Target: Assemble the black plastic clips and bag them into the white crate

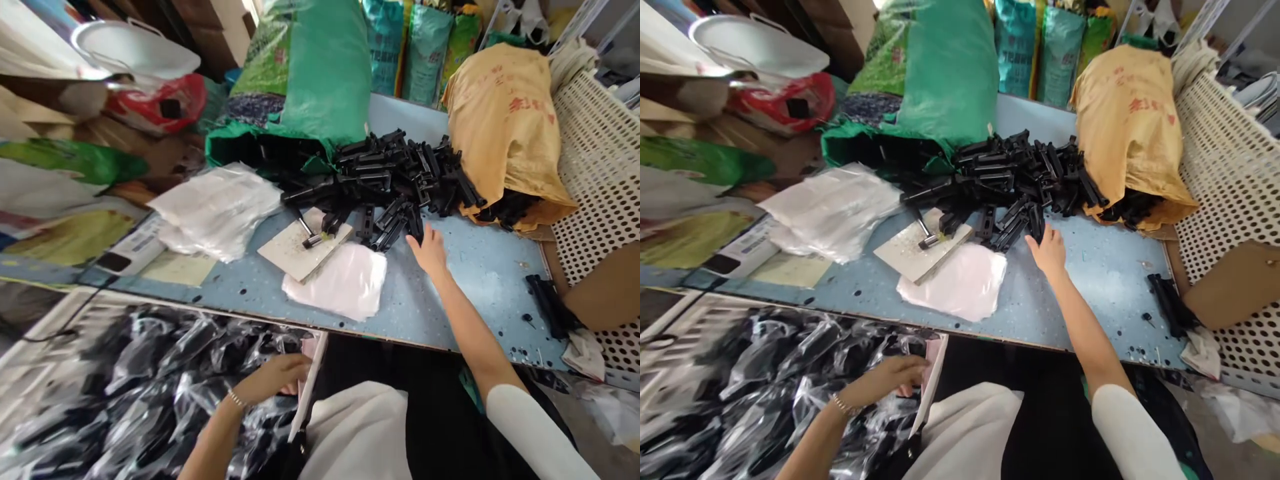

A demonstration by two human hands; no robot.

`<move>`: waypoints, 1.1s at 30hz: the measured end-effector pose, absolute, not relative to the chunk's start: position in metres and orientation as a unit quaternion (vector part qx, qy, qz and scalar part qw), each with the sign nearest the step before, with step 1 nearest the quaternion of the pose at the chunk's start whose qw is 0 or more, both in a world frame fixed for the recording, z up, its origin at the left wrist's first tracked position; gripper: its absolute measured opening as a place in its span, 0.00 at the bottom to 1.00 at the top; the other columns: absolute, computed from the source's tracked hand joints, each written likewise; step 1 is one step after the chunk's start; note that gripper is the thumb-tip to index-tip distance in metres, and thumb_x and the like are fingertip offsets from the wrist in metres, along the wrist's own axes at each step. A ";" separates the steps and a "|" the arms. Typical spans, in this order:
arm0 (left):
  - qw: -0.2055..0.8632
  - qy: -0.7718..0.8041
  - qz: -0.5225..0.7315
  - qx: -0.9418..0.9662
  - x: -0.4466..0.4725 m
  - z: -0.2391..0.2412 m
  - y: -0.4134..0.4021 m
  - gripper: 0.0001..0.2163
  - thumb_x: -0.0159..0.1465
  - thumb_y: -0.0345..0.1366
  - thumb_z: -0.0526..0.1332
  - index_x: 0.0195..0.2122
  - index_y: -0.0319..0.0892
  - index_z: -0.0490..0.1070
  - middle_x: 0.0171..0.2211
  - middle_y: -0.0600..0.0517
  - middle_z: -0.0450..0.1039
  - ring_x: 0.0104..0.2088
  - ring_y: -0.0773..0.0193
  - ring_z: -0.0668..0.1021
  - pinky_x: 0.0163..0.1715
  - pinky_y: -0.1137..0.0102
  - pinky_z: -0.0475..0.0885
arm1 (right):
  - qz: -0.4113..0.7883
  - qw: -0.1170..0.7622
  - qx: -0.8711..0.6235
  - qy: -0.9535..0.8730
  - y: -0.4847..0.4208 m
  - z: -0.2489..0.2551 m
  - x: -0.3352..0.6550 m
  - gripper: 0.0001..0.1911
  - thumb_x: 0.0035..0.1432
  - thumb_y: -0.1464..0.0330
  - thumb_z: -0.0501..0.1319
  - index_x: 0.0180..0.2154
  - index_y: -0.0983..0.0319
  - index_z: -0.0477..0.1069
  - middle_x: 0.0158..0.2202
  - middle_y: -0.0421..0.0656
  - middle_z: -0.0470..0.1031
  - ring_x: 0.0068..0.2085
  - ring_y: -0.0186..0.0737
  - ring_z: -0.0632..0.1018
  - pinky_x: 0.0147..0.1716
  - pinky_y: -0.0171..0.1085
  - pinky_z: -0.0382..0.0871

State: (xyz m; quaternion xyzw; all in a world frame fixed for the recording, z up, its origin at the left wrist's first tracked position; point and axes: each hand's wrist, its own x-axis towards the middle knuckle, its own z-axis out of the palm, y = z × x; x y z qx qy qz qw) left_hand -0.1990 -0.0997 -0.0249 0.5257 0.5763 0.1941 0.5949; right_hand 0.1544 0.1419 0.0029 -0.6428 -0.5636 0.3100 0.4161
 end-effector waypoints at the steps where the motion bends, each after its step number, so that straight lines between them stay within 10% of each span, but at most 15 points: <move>1: 0.646 0.522 0.188 0.524 -0.190 -0.019 -0.095 0.12 0.62 0.47 0.68 0.43 0.49 0.83 0.31 0.48 0.83 0.24 0.57 0.81 0.22 0.64 0.77 | 0.325 0.421 -0.635 -0.560 0.154 0.003 0.154 0.22 0.60 0.56 0.67 0.48 0.64 0.69 0.51 0.50 0.70 0.59 0.50 0.69 0.54 0.42 0.67; 7: 0.667 0.337 0.377 0.547 -0.080 0.002 -0.024 0.21 0.70 0.47 0.60 0.62 0.49 0.72 0.50 0.43 0.81 0.43 0.55 0.84 0.49 0.57 0.80 | 0.481 0.442 -0.561 -0.508 0.105 0.007 0.178 0.30 0.70 0.46 0.45 0.40 0.63 0.71 0.31 0.41 0.74 0.28 0.34 0.72 0.25 0.34 0.67; 11: 0.659 0.313 0.507 0.459 0.006 -0.004 0.017 0.41 0.62 0.63 0.62 0.70 0.46 0.55 0.66 0.35 0.65 0.61 0.49 0.76 0.59 0.52 0.73 | 0.652 0.436 -0.476 -0.397 0.010 0.004 0.177 0.31 0.66 0.42 0.49 0.43 0.60 0.74 0.32 0.43 0.76 0.25 0.35 0.70 0.21 0.35 0.64; 17: 0.717 0.400 0.507 0.263 0.041 0.018 0.003 0.27 0.63 0.61 0.63 0.50 0.42 0.67 0.39 0.49 0.76 0.35 0.63 0.80 0.37 0.67 0.78 | 0.360 0.386 -0.538 -0.657 -0.043 0.031 0.190 0.19 0.66 0.51 0.58 0.49 0.55 0.73 0.46 0.49 0.77 0.47 0.51 0.75 0.49 0.51 0.70; 23: 0.782 0.355 0.429 0.281 0.035 0.035 -0.020 0.23 0.59 0.57 0.68 0.40 0.40 0.69 0.28 0.54 0.71 0.24 0.69 0.73 0.24 0.74 0.70 | 0.055 0.394 -0.504 -0.767 0.006 0.037 0.214 0.21 0.70 0.49 0.48 0.46 0.55 0.69 0.42 0.48 0.72 0.46 0.52 0.71 0.50 0.53 0.62; 33: 0.740 0.423 0.445 0.275 0.038 0.036 -0.019 0.26 0.58 0.61 0.67 0.40 0.41 0.71 0.27 0.54 0.73 0.25 0.67 0.75 0.25 0.73 0.71 | 0.105 0.358 -0.501 -0.781 -0.005 0.019 0.197 0.23 0.72 0.54 0.41 0.41 0.56 0.70 0.38 0.45 0.71 0.42 0.49 0.69 0.50 0.51 0.56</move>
